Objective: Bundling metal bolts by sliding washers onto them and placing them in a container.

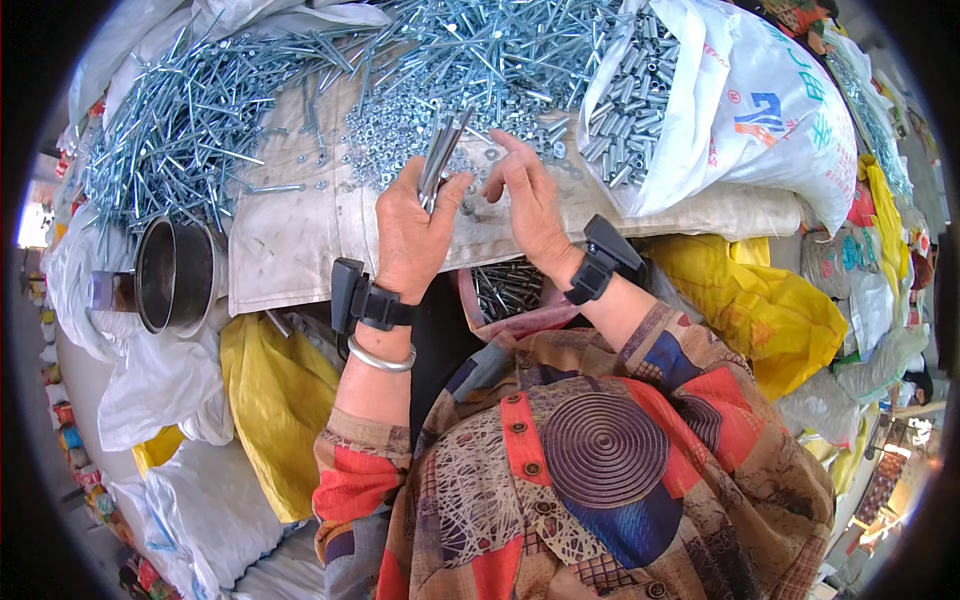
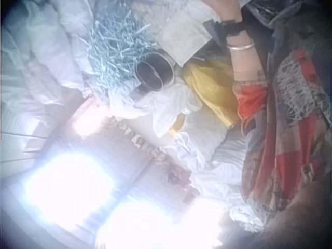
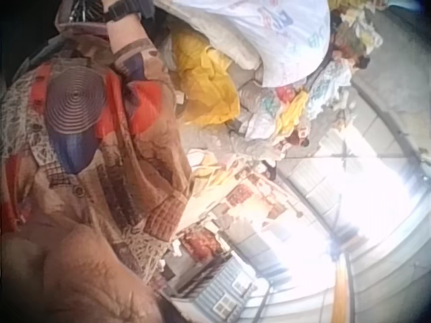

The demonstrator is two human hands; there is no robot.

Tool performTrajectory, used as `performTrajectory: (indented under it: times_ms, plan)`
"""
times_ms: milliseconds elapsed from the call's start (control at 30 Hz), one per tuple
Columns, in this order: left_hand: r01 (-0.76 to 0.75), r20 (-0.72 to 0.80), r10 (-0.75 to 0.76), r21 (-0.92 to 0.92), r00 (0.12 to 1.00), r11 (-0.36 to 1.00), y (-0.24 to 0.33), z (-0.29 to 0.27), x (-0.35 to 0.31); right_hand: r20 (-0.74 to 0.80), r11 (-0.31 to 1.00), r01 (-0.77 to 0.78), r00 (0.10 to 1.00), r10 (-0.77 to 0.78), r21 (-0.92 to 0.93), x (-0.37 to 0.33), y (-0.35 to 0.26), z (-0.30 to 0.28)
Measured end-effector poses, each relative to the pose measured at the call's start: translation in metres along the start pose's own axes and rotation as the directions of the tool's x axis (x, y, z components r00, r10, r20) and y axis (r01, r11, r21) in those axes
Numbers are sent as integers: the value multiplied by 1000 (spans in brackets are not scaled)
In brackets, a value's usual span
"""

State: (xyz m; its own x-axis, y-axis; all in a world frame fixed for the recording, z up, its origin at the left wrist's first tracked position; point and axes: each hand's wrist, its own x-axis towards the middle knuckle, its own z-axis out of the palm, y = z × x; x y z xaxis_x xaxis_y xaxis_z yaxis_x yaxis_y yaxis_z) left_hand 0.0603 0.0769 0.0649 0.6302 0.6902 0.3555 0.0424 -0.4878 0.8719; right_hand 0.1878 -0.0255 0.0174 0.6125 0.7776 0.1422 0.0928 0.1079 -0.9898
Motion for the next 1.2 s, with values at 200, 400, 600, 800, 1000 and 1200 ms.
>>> performTrajectory:
  times_ms: [200,400,600,800,1000,1200]
  plan:
    - [-7,-6,7,0,1000,1000,-3,1,-1,25,993,116,993,-115,-34,-1,2,2]
    - [-15,-23,14,-13,1000,1000,-4,0,-1,65,968,239,970,-234,-75,-2,4,7]
    - [-1,-27,1,-14,1000,1000,-4,-2,-2,80,979,201,977,-199,-20,-7,2,7]
    - [31,-47,-34,-66,998,997,-5,-3,0,316,814,406,904,-289,-415,4,5,1]
    - [326,60,-366,-604,929,728,-10,-8,-7,559,916,-378,792,244,136,-12,-9,-1]
    - [449,286,-366,-730,885,515,8,-18,-28,757,558,-724,608,238,406,-41,-11,-4]
